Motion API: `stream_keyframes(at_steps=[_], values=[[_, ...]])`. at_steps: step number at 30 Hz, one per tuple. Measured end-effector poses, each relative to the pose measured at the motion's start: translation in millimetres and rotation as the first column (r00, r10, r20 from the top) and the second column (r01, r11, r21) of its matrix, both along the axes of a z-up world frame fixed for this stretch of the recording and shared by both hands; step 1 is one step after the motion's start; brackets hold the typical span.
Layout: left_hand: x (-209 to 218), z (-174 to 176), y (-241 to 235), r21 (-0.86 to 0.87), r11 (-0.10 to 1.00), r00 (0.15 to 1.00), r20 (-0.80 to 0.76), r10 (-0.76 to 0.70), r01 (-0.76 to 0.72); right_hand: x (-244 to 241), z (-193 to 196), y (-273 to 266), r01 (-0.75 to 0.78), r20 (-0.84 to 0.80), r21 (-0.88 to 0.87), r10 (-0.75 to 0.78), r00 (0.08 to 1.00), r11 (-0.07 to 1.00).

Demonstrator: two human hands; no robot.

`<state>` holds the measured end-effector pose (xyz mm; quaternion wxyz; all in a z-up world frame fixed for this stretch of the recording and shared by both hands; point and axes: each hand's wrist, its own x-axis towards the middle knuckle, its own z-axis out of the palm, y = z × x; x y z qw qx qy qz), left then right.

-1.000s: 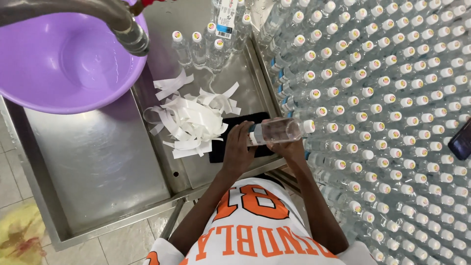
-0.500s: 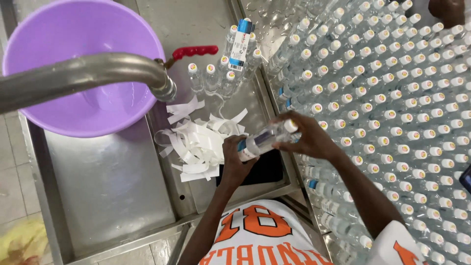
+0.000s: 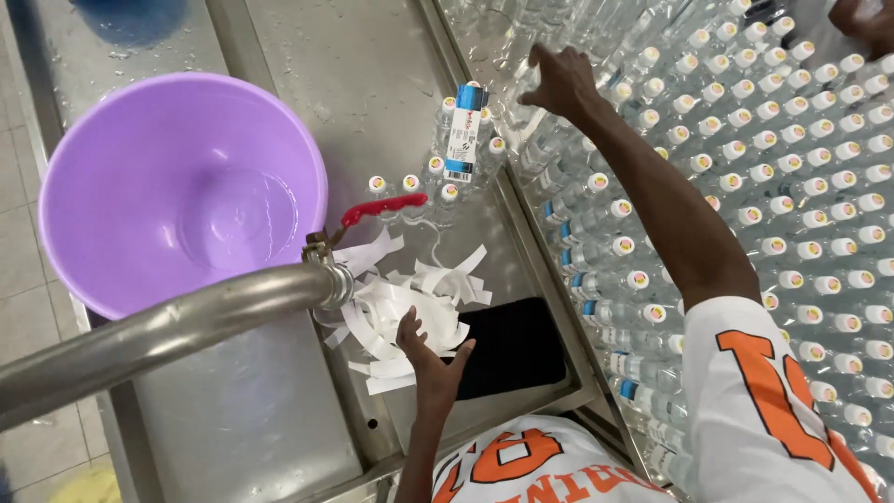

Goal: The person repeatedly picks up clear plastic water bottles from a large stack on a metal counter. They peel a white label from a roll and apply it to the bottle, smoothing it down with their fingers. The labeled bottles are then placed in a separate area on the counter.

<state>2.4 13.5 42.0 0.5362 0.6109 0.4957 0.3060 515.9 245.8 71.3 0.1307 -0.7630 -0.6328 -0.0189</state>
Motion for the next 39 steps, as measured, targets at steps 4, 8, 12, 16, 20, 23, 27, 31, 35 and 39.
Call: stream_keyframes(at_steps=[4,8,12,16,20,23,27,31,35,39], values=[[-3.1,-7.1,1.0,-0.043,0.999,0.999,-0.026,0.020,-0.021,22.1,-42.0,2.7,0.012,0.027,-0.201,-0.007,1.000,0.980],[-4.3,-5.3,3.2,-0.108,0.993,0.999,-0.030,0.033,-0.036,25.7,-46.1,6.3,0.095,0.047,-0.383,-0.084,0.995,0.919],[-0.9,-11.6,2.1,-0.144,0.987,0.998,-0.014,0.063,-0.065,-24.2,-39.4,3.9,0.033,0.404,-0.060,-0.006,0.915,0.998],[-1.2,-18.5,-1.3,-0.153,0.985,0.997,-0.006,0.081,-0.081,-210.1,-21.9,29.1,-0.081,-0.171,-0.044,0.072,0.983,0.996],[1.7,-21.6,-2.8,-0.110,0.990,0.996,0.025,0.088,-0.084,-301.0,-117.3,59.2,-0.322,0.221,-0.104,0.338,0.915,0.941],[2.5,-25.7,-1.3,-0.049,0.993,0.991,0.073,0.109,-0.106,-331.5,-97.6,49.5,-0.330,0.167,-0.112,0.345,0.924,0.937],[6.5,-21.1,-1.0,0.018,0.966,0.951,0.178,0.251,-0.259,-336.6,-102.0,16.1,-0.359,0.082,-0.170,0.376,0.923,0.918],[-6.1,-11.3,3.2,0.088,0.908,0.899,0.212,0.384,-0.409,-320.6,-34.3,-106.5,-0.307,-0.152,-0.135,0.286,0.946,0.942],[-13.6,-20.4,13.2,0.127,0.888,0.882,0.239,0.405,-0.442,-287.4,-12.5,-183.8,-0.126,-0.676,-0.371,-0.174,0.717,0.920],[-16.0,-20.1,1.8,0.128,0.912,0.906,0.229,0.355,-0.390,-268.3,-117.3,-238.6,-0.066,-0.803,-0.536,-0.485,0.346,0.841]])
